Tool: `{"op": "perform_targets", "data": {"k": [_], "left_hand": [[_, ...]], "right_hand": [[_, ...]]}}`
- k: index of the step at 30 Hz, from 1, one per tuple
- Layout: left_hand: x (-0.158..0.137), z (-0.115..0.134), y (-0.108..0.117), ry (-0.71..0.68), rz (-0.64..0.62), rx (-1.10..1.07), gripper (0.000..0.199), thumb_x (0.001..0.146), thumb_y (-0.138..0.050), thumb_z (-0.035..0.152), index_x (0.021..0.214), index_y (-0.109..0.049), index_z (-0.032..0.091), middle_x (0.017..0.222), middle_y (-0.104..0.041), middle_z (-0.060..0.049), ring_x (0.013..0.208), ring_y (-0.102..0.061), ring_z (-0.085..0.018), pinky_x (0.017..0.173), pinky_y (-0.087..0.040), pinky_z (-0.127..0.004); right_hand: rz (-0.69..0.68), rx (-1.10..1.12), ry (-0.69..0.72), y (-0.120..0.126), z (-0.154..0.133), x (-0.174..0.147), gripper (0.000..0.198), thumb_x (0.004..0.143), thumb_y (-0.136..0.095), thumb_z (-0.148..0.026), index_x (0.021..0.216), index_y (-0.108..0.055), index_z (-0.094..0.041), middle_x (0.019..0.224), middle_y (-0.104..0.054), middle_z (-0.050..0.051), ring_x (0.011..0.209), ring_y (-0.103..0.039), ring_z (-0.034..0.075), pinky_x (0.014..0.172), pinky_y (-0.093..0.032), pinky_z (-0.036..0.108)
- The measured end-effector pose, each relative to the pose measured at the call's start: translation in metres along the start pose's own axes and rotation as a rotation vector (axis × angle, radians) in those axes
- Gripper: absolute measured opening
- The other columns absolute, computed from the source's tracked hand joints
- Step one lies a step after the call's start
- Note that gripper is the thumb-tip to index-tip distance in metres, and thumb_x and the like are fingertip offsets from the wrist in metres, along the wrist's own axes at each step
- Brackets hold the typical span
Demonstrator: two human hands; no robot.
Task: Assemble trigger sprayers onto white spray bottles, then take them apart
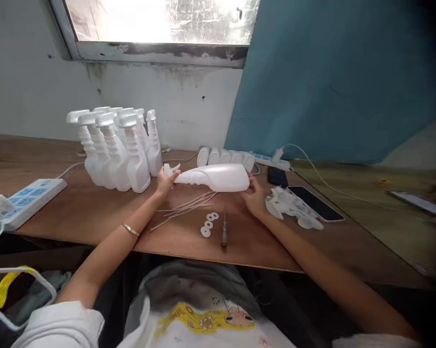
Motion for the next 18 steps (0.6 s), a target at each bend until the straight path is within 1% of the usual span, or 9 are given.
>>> {"op": "perform_targets", "data": {"k": [2, 5, 7, 9, 12, 15, 18], "left_hand": [[-0.001, 0.000, -0.002, 0.000, -0.015, -0.009, 0.037, 0.058, -0.070, 0.029, 0.079, -0.042, 0.017, 0.059, -0.050, 0.004, 0.038, -0.043, -0.005, 0.030, -0.032, -0.017], [-0.004, -0.001, -0.005, -0.015, -0.030, -0.017, 0.038, 0.058, -0.070, 0.031, 0.077, -0.040, 0.017, 0.056, -0.049, 0.005, 0.036, -0.041, -0.005, 0.030, -0.031, -0.017], [-0.006, 0.000, -0.006, -0.048, -0.034, -0.014, 0.039, 0.059, -0.070, 0.032, 0.077, -0.038, 0.018, 0.054, -0.048, 0.006, 0.034, -0.039, -0.004, 0.029, -0.030, -0.016], [-0.007, 0.003, -0.005, -0.117, -0.039, 0.008, 0.039, 0.060, -0.069, 0.032, 0.077, -0.037, 0.019, 0.053, -0.047, 0.007, 0.033, -0.038, -0.004, 0.029, -0.028, -0.016], [-0.009, 0.010, -0.003, -0.220, -0.042, 0.052, 0.036, 0.063, -0.067, 0.033, 0.078, -0.037, 0.020, 0.053, -0.046, 0.008, 0.033, -0.038, -0.004, 0.030, -0.027, -0.016], [-0.011, 0.016, -0.001, -0.302, -0.016, 0.103, 0.034, 0.066, -0.065, 0.036, 0.080, -0.038, 0.020, 0.056, -0.045, 0.007, 0.036, -0.040, -0.005, 0.032, -0.031, -0.017], [-0.017, 0.021, -0.001, -0.443, 0.015, 0.217, 0.032, 0.069, -0.062, 0.038, 0.082, -0.040, 0.020, 0.061, -0.048, 0.006, 0.043, -0.045, -0.007, 0.040, -0.038, -0.019]], "right_hand": [[0.055, -0.086, 0.015, 0.005, 0.002, 0.001, 0.020, 0.064, -0.059, -0.023, 0.082, -0.050, -0.019, 0.089, -0.055, 0.003, 0.085, -0.050, 0.017, 0.077, -0.040, 0.030], [0.110, -0.206, 0.013, 0.011, 0.004, 0.001, 0.018, 0.064, -0.061, -0.028, 0.076, -0.051, -0.018, 0.076, -0.050, 0.000, 0.077, -0.047, 0.016, 0.072, -0.039, 0.029], [0.123, -0.262, -0.011, 0.011, 0.005, 0.002, 0.019, 0.065, -0.061, -0.034, 0.070, -0.051, -0.018, 0.070, -0.046, -0.001, 0.072, -0.044, 0.016, 0.068, -0.037, 0.028], [0.106, -0.266, -0.049, 0.009, 0.007, 0.002, 0.023, 0.066, -0.061, -0.038, 0.065, -0.050, -0.018, 0.067, -0.044, -0.001, 0.069, -0.043, 0.015, 0.065, -0.036, 0.028], [0.073, -0.199, -0.105, 0.005, 0.010, 0.003, 0.026, 0.065, -0.061, -0.042, 0.066, -0.052, -0.017, 0.068, -0.045, -0.002, 0.067, -0.043, 0.014, 0.064, -0.036, 0.027], [0.041, -0.076, -0.158, 0.004, 0.011, 0.005, 0.029, 0.061, -0.066, -0.043, 0.070, -0.054, -0.017, 0.069, -0.049, -0.001, 0.068, -0.045, 0.014, 0.064, -0.037, 0.027], [-0.096, 0.161, -0.261, 0.001, 0.010, 0.008, 0.042, 0.050, -0.074, -0.043, 0.077, -0.054, -0.019, 0.073, -0.055, -0.001, 0.070, -0.049, 0.015, 0.064, -0.040, 0.027]]}}
Point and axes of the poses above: each hand's wrist, its own x-axis towards the middle knuckle, its own y-axis out of the back of the hand, z = x × y, the point moved 2 cm from there along x, towards the middle knuckle
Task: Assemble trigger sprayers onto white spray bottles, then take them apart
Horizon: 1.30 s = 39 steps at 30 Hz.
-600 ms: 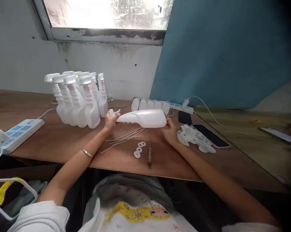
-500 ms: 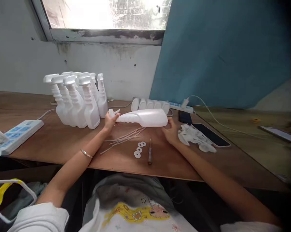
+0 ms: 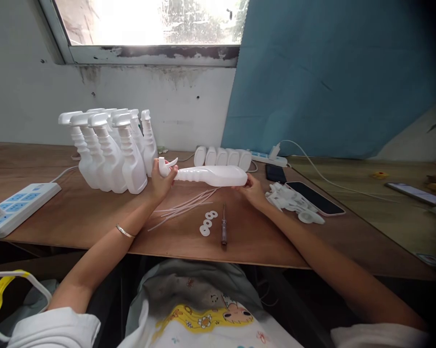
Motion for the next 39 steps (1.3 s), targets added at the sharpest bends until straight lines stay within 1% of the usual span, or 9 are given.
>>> {"op": "perform_targets", "data": {"k": [4, 9, 14, 19, 26, 29, 32, 35, 39], "left_hand": [[-0.008, 0.008, 0.001, -0.198, -0.051, 0.151, 0.031, 0.070, -0.062, 0.038, 0.084, -0.042, 0.020, 0.070, -0.054, 0.002, 0.052, -0.053, -0.009, 0.049, -0.044, -0.021], [-0.008, 0.014, 0.001, -0.220, -0.188, 0.076, 0.031, 0.072, -0.060, 0.039, 0.089, -0.041, 0.021, 0.072, -0.057, 0.003, 0.045, -0.054, -0.008, 0.042, -0.043, -0.019], [0.000, 0.008, -0.002, -0.024, -0.254, -0.032, 0.032, 0.074, -0.057, 0.039, 0.094, -0.039, 0.021, 0.075, -0.062, 0.000, 0.045, -0.058, -0.012, 0.039, -0.046, -0.022], [0.005, 0.001, -0.004, 0.129, -0.277, -0.107, 0.028, 0.070, -0.062, 0.035, 0.084, -0.043, 0.019, 0.067, -0.059, 0.000, 0.046, -0.060, -0.016, 0.039, -0.050, -0.027], [0.003, 0.002, -0.006, 0.317, -0.260, -0.099, 0.032, 0.068, -0.063, 0.033, 0.085, -0.041, 0.019, 0.067, -0.061, 0.000, 0.041, -0.058, -0.015, 0.037, -0.049, -0.027], [0.004, 0.013, -0.005, 0.168, -0.320, -0.197, 0.037, 0.067, -0.064, 0.037, 0.091, -0.044, 0.019, 0.090, -0.064, -0.006, 0.047, -0.059, -0.013, 0.042, -0.050, -0.027], [0.009, 0.033, -0.008, -0.069, -0.336, -0.266, 0.043, 0.063, -0.069, 0.037, 0.097, -0.049, 0.020, 0.109, -0.059, -0.007, 0.076, -0.063, -0.018, 0.064, -0.053, -0.031], [0.016, 0.062, -0.021, -0.246, -0.320, -0.182, 0.038, 0.061, -0.072, 0.035, 0.091, -0.053, 0.020, 0.099, -0.062, -0.005, 0.101, -0.056, -0.023, 0.086, -0.046, -0.037], [0.022, 0.102, -0.053, -0.343, -0.283, -0.274, 0.020, 0.074, -0.061, 0.033, 0.088, -0.054, 0.021, 0.094, -0.063, -0.003, 0.102, -0.055, -0.022, 0.092, -0.042, -0.040]], "right_hand": [[-0.094, 0.390, -0.223, -0.004, 0.000, 0.002, 0.048, 0.052, -0.070, -0.055, 0.081, -0.050, -0.022, 0.081, -0.059, 0.000, 0.073, -0.055, 0.015, 0.061, -0.044, 0.027], [0.010, 0.447, -0.316, -0.001, 0.007, 0.007, 0.049, 0.049, -0.078, -0.037, 0.088, -0.052, -0.023, 0.088, -0.062, 0.000, 0.081, -0.059, 0.015, 0.072, -0.049, 0.027], [-0.065, 0.404, -0.163, 0.000, 0.011, 0.008, 0.080, 0.041, -0.082, -0.024, 0.113, -0.046, -0.029, 0.115, -0.055, 0.002, 0.109, -0.050, 0.021, 0.089, -0.045, 0.035], [-0.079, 0.346, -0.061, -0.004, 0.010, 0.007, 0.068, 0.043, -0.081, -0.026, 0.104, -0.052, -0.025, 0.120, -0.052, 0.003, 0.114, -0.045, 0.023, 0.096, -0.039, 0.038], [-0.032, 0.359, -0.061, -0.002, 0.011, 0.007, 0.074, 0.039, -0.081, -0.020, 0.106, -0.050, -0.027, 0.120, -0.050, 0.001, 0.111, -0.047, 0.020, 0.093, -0.042, 0.035], [-0.056, 0.433, -0.119, -0.003, 0.008, 0.005, 0.066, 0.042, -0.080, -0.018, 0.102, -0.053, -0.026, 0.116, -0.054, 0.000, 0.109, -0.049, 0.019, 0.091, -0.044, 0.033], [-0.122, 0.541, -0.235, -0.007, -0.001, 0.001, 0.058, 0.046, -0.079, -0.020, 0.099, -0.055, -0.025, 0.114, -0.057, 0.001, 0.104, -0.053, 0.019, 0.086, -0.048, 0.033], [-0.217, 0.609, -0.307, -0.015, -0.011, -0.005, 0.056, 0.048, -0.079, -0.022, 0.099, -0.056, -0.024, 0.112, -0.060, 0.002, 0.102, -0.055, 0.020, 0.081, -0.051, 0.032], [-0.254, 0.680, -0.336, -0.026, -0.014, -0.014, 0.058, 0.051, -0.077, -0.020, 0.104, -0.055, -0.026, 0.112, -0.060, 0.001, 0.103, -0.056, 0.019, 0.080, -0.052, 0.030]]}}
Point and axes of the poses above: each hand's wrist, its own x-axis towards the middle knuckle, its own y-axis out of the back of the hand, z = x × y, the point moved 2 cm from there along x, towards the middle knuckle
